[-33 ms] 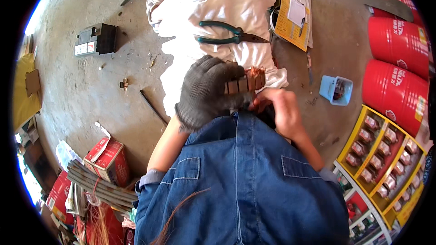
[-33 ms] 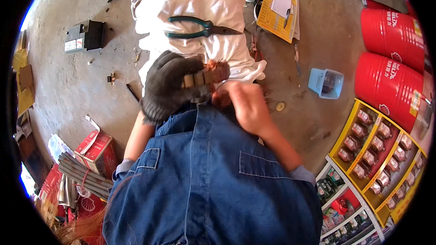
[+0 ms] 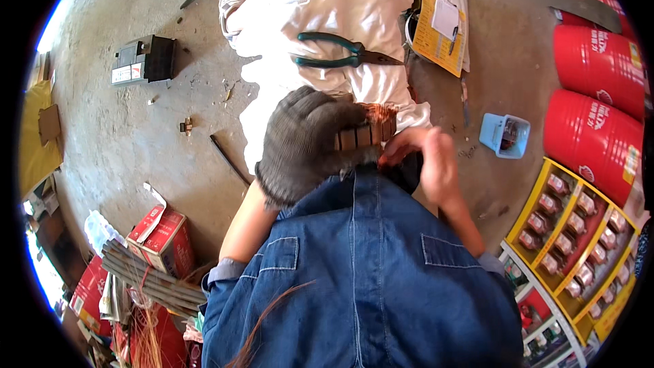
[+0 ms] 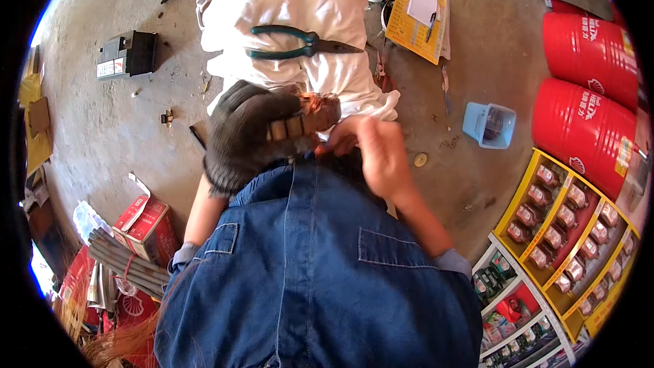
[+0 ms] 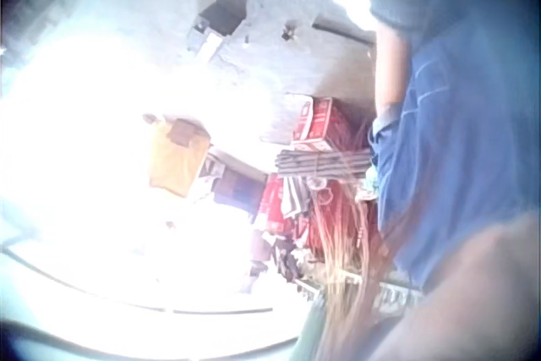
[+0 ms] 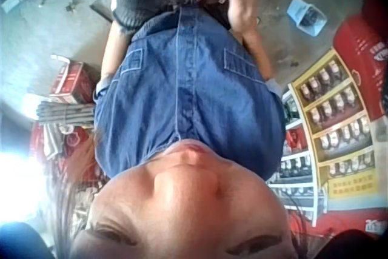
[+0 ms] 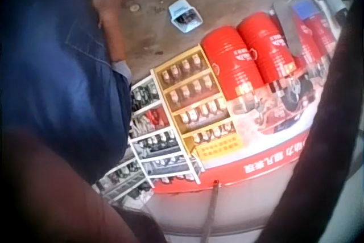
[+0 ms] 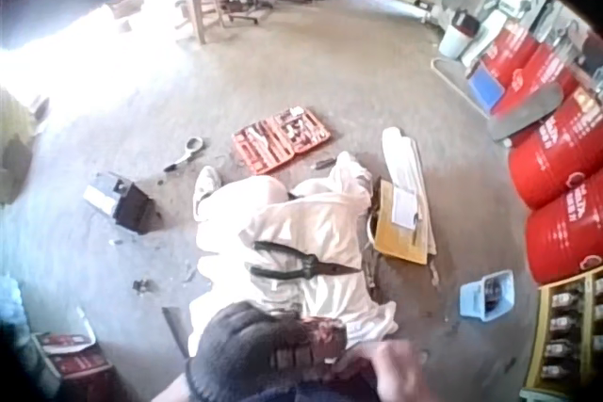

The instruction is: The person sits on the floor and uses pliers to remove copper wire coils from a motor stator. They systematically pull out the wire bundles from the slots of the stator core, holding the component steady with one hand while manipulating the pliers with the other.

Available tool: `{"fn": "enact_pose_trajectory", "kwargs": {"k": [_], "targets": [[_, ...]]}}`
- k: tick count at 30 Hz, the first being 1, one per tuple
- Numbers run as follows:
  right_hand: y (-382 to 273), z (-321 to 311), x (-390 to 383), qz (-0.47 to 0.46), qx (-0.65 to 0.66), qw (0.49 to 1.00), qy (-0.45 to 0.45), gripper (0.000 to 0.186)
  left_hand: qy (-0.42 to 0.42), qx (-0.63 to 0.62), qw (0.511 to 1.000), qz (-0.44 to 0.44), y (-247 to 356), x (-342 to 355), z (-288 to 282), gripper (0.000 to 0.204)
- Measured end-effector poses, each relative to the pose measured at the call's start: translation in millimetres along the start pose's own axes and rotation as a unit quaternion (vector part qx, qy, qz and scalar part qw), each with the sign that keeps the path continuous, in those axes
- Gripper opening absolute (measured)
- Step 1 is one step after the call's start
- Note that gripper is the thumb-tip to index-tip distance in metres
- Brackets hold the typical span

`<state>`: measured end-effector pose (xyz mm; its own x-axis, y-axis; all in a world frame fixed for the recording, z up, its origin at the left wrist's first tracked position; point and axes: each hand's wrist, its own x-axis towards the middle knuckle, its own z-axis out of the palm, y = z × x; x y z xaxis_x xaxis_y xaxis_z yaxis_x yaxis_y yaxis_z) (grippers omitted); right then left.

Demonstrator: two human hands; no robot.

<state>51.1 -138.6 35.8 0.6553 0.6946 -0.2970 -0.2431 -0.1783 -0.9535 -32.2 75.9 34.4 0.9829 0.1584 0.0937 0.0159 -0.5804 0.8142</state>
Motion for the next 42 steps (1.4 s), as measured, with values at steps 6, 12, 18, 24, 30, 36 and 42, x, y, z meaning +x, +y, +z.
{"fn": "enact_pose_trajectory", "kwargs": {"k": [6,12,18,24,30,36,42], "targets": [[38,-5,71,0.076,0.107,0.986,0.107,0.03,0.07,0.136,0.985,0.08,-5,9,0,0.044],[69,17,93,0.156,0.204,0.964,0.073,0.032,0.058,0.147,0.985,0.067,-24,-9,29,0.041],[61,22,101,0.238,0.457,0.854,0.072,0.028,0.081,0.169,0.974,0.128,-36,-22,43,0.04],[39,26,110,0.302,0.428,0.841,0.137,0.033,0.062,0.179,0.973,0.135,-32,-20,41,0.036],[56,12,126,0.309,0.436,0.844,0.044,0.037,0.066,0.184,0.967,0.162,-34,-22,43,0.033],[34,-6,104,0.132,0.343,0.902,0.228,0.024,0.037,0.192,0.968,0.16,-33,-27,42,0.041],[1,-57,50,-0.036,0.191,0.971,0.14,0.031,-0.003,0.24,0.959,0.15,-22,-18,50,0.039]]}}
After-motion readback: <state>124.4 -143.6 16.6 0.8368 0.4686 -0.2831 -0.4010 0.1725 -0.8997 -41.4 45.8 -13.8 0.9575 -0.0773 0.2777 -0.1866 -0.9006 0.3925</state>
